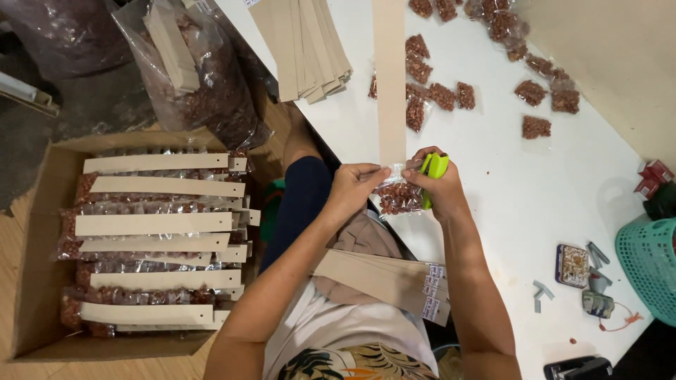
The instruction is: The person sits on the floor and repeatedly picks up small plastic bags containing brown food items, places them on a cardboard strip, and staples the strip to the bag using a handheld stapler. The person then places the finished packages into a cardboard box.
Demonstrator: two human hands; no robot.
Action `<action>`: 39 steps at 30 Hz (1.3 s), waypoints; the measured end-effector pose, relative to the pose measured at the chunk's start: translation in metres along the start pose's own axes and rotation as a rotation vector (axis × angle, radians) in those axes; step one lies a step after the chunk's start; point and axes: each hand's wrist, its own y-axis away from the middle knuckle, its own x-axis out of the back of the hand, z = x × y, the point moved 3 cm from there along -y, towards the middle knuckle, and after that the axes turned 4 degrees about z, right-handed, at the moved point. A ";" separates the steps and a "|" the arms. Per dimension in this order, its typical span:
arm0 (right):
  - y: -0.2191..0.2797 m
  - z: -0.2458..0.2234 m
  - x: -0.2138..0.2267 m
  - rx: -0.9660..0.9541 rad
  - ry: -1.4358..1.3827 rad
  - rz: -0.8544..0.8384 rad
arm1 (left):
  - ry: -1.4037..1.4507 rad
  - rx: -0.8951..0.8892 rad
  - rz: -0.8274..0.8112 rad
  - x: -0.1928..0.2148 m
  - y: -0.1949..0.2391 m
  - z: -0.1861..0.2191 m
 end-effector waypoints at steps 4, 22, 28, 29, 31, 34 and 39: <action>-0.010 0.012 0.010 0.000 0.108 -0.039 | -0.059 -0.112 0.051 0.000 0.002 -0.001; -0.068 0.036 0.016 0.199 -0.205 0.654 | -0.380 -0.476 0.006 -0.040 0.016 0.017; -0.111 0.047 0.069 0.086 -0.083 0.451 | -0.020 -0.288 0.131 0.005 -0.027 -0.034; -0.121 0.055 0.084 0.029 -0.041 0.488 | -0.058 -0.211 0.171 0.020 -0.038 -0.041; -0.138 0.074 0.099 -0.024 -0.003 0.528 | -0.097 -0.139 0.207 0.040 -0.050 -0.045; -0.154 0.097 0.088 -0.196 0.117 0.446 | 0.007 -0.065 0.228 0.049 -0.057 -0.043; -0.175 0.102 0.055 -0.129 0.747 0.370 | 0.201 0.021 0.194 0.042 -0.056 -0.035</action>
